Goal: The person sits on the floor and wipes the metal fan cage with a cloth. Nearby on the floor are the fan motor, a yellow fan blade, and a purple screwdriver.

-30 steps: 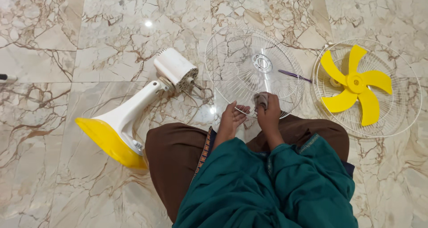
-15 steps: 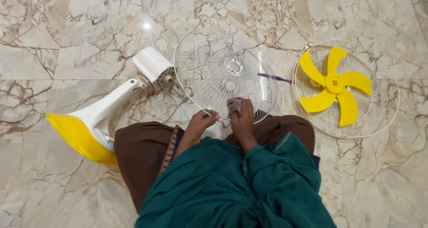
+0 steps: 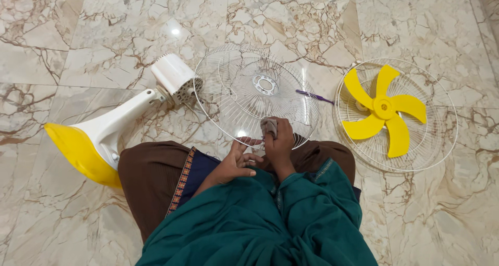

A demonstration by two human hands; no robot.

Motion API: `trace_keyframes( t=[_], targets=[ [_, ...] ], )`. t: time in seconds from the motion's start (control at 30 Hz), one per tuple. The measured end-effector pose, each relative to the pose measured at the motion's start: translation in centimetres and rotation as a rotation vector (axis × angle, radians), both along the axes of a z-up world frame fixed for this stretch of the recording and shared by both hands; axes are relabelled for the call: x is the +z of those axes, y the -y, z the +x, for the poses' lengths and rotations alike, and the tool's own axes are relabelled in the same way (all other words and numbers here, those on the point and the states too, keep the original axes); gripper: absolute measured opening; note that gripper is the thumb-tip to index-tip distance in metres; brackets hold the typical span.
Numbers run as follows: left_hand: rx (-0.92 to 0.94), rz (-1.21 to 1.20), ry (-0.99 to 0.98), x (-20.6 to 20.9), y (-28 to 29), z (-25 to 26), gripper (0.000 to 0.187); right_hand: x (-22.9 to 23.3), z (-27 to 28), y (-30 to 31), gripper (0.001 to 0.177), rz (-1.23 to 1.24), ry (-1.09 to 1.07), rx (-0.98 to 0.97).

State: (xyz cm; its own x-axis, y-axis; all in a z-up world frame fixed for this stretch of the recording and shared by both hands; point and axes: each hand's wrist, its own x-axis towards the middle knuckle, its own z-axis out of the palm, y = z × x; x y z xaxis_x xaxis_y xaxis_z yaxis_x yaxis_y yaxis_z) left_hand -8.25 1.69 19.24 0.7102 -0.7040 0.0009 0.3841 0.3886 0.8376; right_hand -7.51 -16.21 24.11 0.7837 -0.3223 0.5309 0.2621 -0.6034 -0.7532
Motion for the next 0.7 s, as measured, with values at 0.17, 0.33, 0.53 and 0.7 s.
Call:
trace_keyframes(
  t=[0.17, 0.33, 0.53, 0.7],
  targets=[
    [0.107, -0.032, -0.120, -3.0, 0.2, 0.5, 0.078, -1.0, 0.7, 0.2, 0.030, -0.055, -0.017, 0.041],
    [0.216, -0.042, -0.073, -6.9, 0.4, 1.7, 0.053, -1.7, 1.1, 0.0, 0.032, -0.055, -0.035, 0.047],
    [0.297, 0.066, -0.055, -7.9, 1.3, 2.4, 0.043, -2.1, 1.2, -0.1, 0.030, -0.003, -0.067, 0.051],
    [0.298, 0.070, -0.072, -7.5, 1.1, 2.5, 0.042, -2.5, 1.2, -0.3, 0.032, -0.062, -0.060, 0.058]
  ],
)
